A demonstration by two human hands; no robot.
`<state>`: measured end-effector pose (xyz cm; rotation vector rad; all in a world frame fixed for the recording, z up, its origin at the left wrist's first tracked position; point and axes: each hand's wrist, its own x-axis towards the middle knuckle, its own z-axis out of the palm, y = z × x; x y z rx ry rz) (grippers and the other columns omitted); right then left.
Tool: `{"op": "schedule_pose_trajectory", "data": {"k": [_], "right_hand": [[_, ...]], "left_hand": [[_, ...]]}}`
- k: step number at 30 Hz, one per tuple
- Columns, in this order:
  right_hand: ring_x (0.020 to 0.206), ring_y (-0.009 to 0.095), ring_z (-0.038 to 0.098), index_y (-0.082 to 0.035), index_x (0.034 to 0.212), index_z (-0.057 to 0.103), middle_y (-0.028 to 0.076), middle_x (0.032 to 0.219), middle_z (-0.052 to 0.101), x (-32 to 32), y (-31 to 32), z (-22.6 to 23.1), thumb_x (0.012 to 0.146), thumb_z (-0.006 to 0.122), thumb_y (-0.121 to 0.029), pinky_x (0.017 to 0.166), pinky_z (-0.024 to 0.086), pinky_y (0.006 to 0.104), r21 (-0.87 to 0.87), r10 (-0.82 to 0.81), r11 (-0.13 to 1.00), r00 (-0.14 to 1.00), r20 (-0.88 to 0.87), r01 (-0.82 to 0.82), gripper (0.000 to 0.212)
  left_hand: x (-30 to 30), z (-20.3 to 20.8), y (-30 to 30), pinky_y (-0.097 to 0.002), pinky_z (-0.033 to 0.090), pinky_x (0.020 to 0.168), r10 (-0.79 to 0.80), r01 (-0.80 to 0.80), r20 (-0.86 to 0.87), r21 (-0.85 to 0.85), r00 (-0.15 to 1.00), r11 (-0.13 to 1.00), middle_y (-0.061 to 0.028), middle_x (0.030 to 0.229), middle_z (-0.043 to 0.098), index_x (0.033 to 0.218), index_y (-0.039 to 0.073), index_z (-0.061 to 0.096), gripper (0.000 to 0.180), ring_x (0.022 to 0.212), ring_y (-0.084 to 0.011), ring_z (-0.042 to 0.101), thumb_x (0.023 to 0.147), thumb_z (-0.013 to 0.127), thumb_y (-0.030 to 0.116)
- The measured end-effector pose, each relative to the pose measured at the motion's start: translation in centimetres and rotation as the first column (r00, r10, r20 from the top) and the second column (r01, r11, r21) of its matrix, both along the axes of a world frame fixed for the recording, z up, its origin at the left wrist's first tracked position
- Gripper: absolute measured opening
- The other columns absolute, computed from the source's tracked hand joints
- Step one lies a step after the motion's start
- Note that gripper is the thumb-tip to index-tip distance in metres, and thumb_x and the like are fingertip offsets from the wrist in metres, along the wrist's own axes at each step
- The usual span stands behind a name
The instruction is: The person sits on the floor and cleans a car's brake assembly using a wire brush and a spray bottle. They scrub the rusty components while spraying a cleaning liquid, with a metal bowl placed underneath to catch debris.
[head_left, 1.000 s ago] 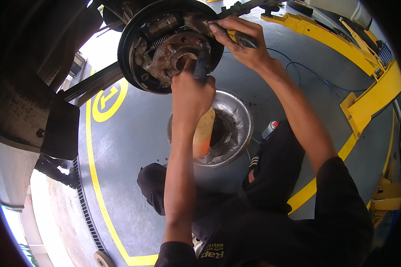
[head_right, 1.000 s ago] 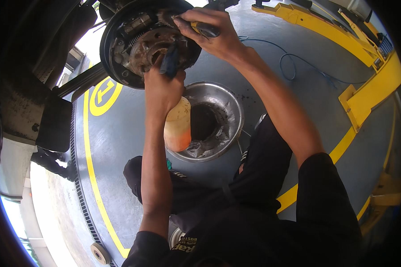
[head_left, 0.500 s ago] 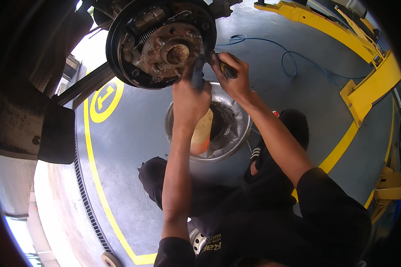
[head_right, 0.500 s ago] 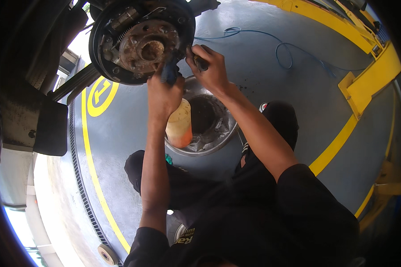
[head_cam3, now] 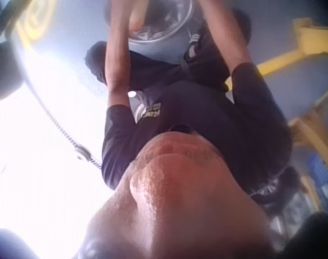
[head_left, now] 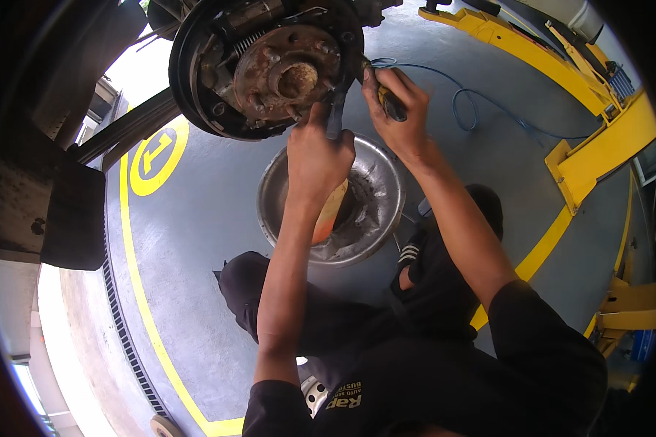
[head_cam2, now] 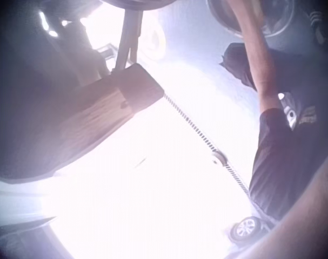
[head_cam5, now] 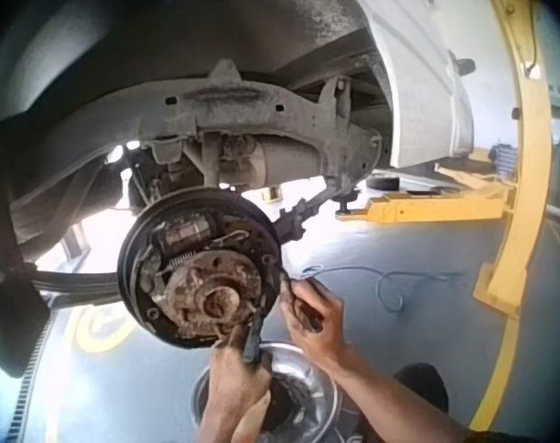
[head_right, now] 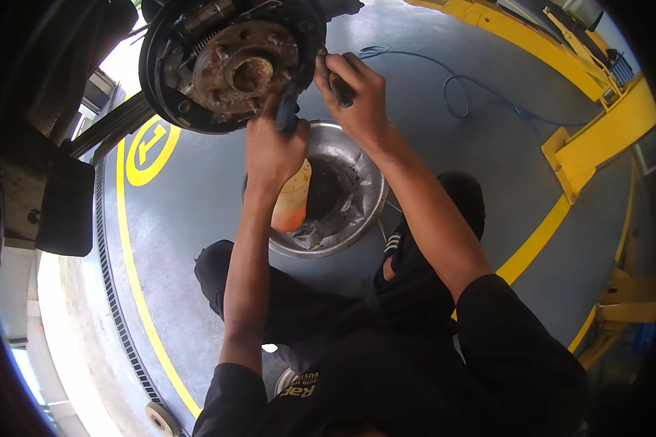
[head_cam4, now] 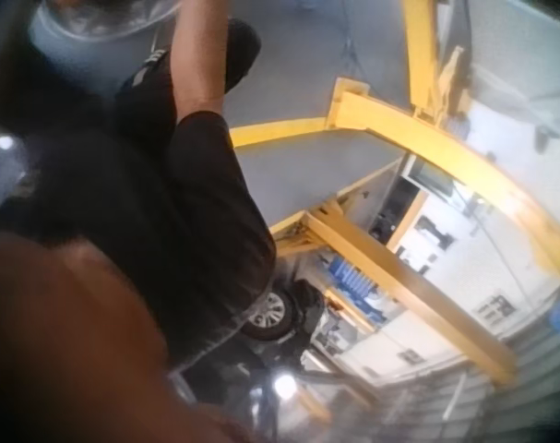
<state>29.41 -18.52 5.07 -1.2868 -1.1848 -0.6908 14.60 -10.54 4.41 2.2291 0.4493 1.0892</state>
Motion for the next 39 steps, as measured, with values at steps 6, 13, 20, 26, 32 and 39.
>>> {"op": "schedule_pose_trajectory", "data": {"k": [6, 13, 20, 26, 32, 39], "right_hand": [[0.056, 0.022, 0.048, 0.001, 0.084, 0.061, 0.013, 0.069, 0.059, -1.0, -0.2, 1.1, 0.096, 0.075, -0.006, 0.054, 0.042, 0.0339, -0.021, -0.014, 1.000, 0.993, -0.120, 0.011, 0.020], [0.055, 0.018, 0.048, 0.000, 0.084, 0.063, 0.010, 0.065, 0.061, -1.2, -0.4, -0.5, 0.098, 0.074, -0.007, 0.054, 0.042, 0.0310, -0.113, -0.049, 0.993, 0.989, -0.141, 0.033, 0.020], [0.056, 0.009, 0.057, 0.000, 0.089, 0.069, 0.007, 0.066, 0.066, -0.7, -0.1, -0.5, 0.103, 0.072, -0.015, 0.055, 0.046, 0.0276, -0.061, -0.041, 0.997, 0.998, -0.039, 0.039, 0.020], [0.060, 0.009, 0.063, 0.001, 0.096, 0.073, 0.007, 0.070, 0.071, -2.3, -1.6, 0.0, 0.101, 0.073, -0.015, 0.059, 0.050, 0.0283, -0.244, -0.010, 0.965, 0.919, -0.395, -0.095, 0.017], [0.063, 0.016, 0.067, 0.001, 0.100, 0.071, 0.011, 0.077, 0.071, -3.0, -2.7, 1.6, 0.098, 0.073, -0.008, 0.062, 0.053, 0.0307, -0.068, -0.019, 0.998, 0.980, -0.198, 0.006, 0.010], [0.065, 0.020, 0.067, 0.001, 0.098, 0.068, 0.012, 0.081, 0.070, -1.7, -2.8, 0.7, 0.095, 0.074, -0.004, 0.061, 0.052, 0.0338, -0.194, -0.006, 0.981, 0.998, -0.066, -0.007, 0.008]], "left_hand": [[0.8, 0.0, -0.8, -0.0561, 0.056, 0.084, -0.011, 0.013, 0.057, -0.022, 0.998, 1.000, -0.0306, 0.101, 0.071, 0.114, -0.004, 0.063, 0.038, 0.095, -0.0507, 0.070, 0.078, 0.069, 0.005], [1.5, 1.2, -0.9, -0.0568, 0.056, 0.089, 0.025, -0.022, 0.086, -0.032, 0.996, 0.999, -0.0311, 0.106, 0.072, 0.119, -0.005, 0.063, 0.043, 0.099, -0.0520, 0.069, 0.078, 0.069, 0.007], [0.7, 0.4, -0.5, -0.0564, 0.056, 0.088, -0.009, 0.013, 0.032, -0.119, 0.999, 0.993, -0.0312, 0.109, 0.071, 0.122, -0.004, 0.062, 0.047, 0.100, -0.0516, 0.070, 0.077, 0.070, 0.006], [-0.8, 0.0, -0.7, -0.0570, 0.054, 0.084, -0.011, 0.018, 0.104, -0.072, 0.995, 0.997, -0.0306, 0.102, 0.070, 0.113, -0.004, 0.062, 0.036, 0.095, -0.0521, 0.069, 0.078, 0.069, 0.004], [-1.7, -0.4, -0.9, -0.0562, 0.055, 0.081, -0.014, 0.018, 0.042, -0.097, 0.999, 0.995, -0.0297, 0.096, 0.069, 0.102, -0.003, 0.059, 0.026, 0.092, -0.0515, 0.069, 0.079, 0.068, 0.004], [-1.8, -0.7, -1.0, -0.0551, 0.056, 0.080, -0.015, 0.020, 0.059, -0.092, 0.998, 0.996, -0.0286, 0.095, 0.070, 0.103, -0.003, 0.061, 0.026, 0.087, -0.0501, 0.070, 0.078, 0.068, 0.003]]}}
